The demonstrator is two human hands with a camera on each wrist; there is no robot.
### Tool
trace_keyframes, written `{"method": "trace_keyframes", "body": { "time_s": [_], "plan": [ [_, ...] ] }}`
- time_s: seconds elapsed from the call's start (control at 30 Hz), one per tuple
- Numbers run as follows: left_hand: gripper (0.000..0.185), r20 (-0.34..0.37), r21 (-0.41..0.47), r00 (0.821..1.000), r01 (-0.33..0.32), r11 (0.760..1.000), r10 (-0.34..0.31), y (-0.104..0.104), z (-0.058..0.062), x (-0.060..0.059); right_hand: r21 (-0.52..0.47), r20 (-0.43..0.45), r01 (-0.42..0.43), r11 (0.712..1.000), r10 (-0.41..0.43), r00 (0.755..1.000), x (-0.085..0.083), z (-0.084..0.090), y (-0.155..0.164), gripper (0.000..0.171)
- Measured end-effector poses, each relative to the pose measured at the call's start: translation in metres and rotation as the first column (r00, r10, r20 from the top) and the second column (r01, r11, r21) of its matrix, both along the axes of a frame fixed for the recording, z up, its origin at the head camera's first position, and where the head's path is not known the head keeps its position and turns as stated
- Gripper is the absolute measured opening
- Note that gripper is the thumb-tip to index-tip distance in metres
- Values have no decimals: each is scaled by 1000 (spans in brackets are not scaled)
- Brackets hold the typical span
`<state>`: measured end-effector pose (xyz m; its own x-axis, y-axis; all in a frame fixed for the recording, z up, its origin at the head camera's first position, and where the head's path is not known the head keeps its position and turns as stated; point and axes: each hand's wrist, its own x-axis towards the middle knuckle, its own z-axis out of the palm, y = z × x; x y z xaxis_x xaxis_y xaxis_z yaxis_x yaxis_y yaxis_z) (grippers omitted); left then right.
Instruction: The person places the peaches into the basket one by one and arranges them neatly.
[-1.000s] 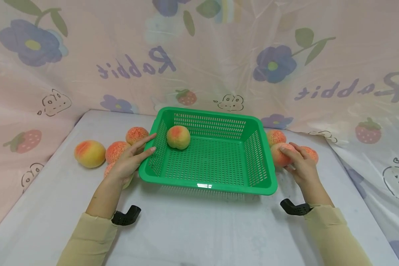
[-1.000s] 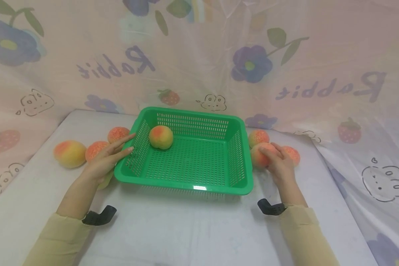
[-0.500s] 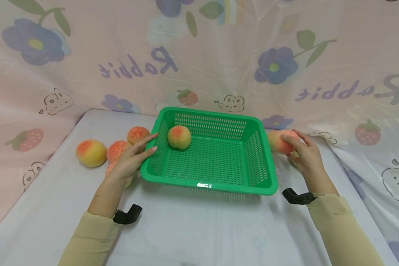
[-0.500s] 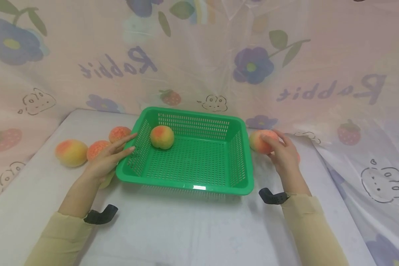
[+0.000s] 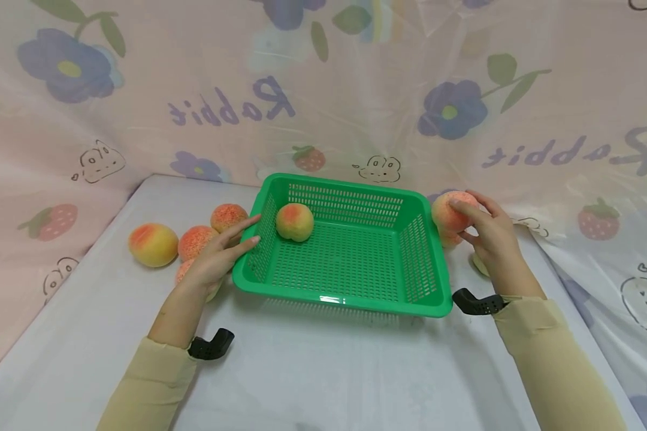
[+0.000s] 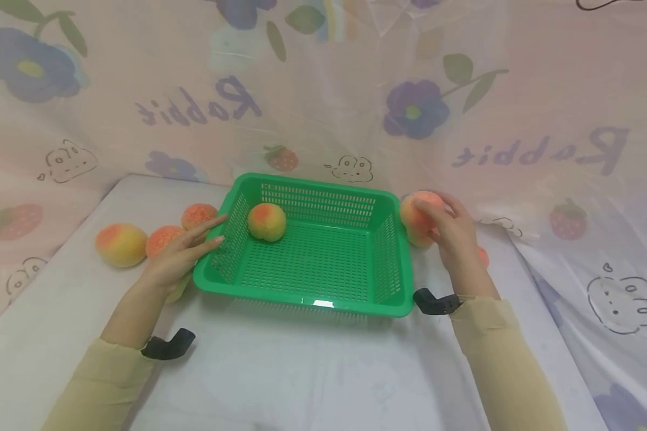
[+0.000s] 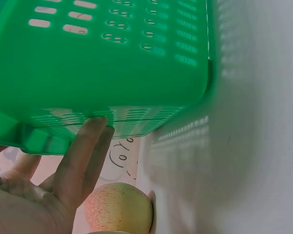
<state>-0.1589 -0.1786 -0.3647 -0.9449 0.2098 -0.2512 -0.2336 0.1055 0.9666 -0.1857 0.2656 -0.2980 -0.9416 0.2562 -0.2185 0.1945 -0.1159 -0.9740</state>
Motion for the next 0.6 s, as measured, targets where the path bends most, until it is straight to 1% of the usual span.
{"method": "trace_keyframes", "body": {
  "time_s": [0.13, 0.33, 0.5, 0.6],
  "plan": [
    [56, 9, -3, 1000, -8, 1000, 8, 0, 0, -1, 3, -4, -45, 999, 45, 999, -4, 7, -8, 66],
    [55, 7, 9, 1000, -10, 1000, 10, 1, -2, -2, -23, -23, -99, 995, 98, 995, -13, 10, -25, 68],
    [55, 17, 0, 1000, -19, 1000, 19, 2, -3, -2, 77, -11, -130, 989, 132, 991, -23, 7, -45, 70],
    [55, 19, -8, 1000, -19, 1000, 20, 1, -2, -2, 108, -13, -150, 983, 152, 988, -28, 4, -56, 68]
  ]
}}
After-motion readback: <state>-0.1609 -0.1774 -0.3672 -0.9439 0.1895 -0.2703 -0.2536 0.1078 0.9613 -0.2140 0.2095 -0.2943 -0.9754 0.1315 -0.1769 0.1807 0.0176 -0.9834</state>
